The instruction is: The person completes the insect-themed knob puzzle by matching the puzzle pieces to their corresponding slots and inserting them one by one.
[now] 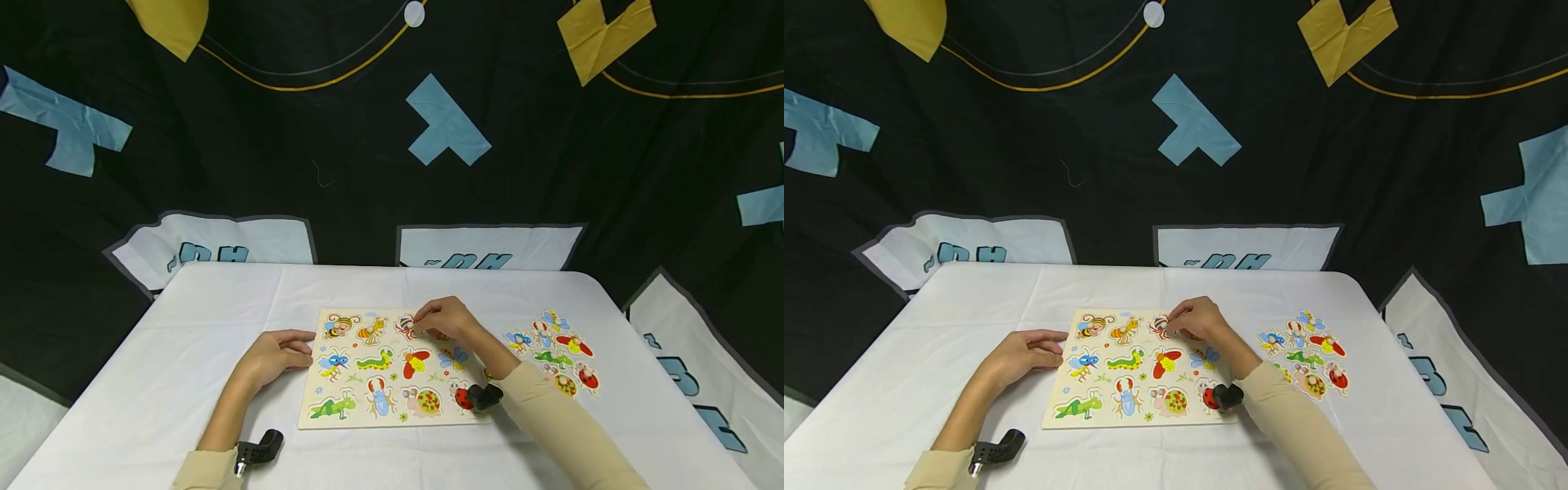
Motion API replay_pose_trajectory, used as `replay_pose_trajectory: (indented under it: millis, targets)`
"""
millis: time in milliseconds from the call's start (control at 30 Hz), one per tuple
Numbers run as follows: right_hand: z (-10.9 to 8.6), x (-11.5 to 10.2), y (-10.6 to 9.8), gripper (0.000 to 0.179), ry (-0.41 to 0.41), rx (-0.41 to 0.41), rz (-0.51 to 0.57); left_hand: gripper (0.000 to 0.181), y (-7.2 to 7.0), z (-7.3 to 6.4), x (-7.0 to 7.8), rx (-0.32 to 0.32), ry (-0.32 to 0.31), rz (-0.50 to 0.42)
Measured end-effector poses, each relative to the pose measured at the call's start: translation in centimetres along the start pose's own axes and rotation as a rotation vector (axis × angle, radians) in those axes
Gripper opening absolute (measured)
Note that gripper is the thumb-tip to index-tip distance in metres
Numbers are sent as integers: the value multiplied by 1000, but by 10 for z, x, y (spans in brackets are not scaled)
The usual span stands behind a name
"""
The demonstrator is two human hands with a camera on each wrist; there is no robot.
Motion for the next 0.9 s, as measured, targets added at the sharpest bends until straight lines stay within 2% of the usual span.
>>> replay_pose_trajectory:
  millis: [467, 900]
  targets:
    - [-7, 9, -35, 19, -2, 14, -59, 55, 0, 0, -2, 9, -19, -13]
    - [-24, 24, -54, 25, 9, -104, -99, 55, 0, 0, -1, 6, -18, -16]
Point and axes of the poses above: each hand's wrist, its own z-axis towards the middle knuckle, its own y-axis out of the palm, x = y × z, the point moved 9 cm from there along z, towards the middle knuckle, and after that the axes turned 7 degrees about -y, right-handed, at the moved point
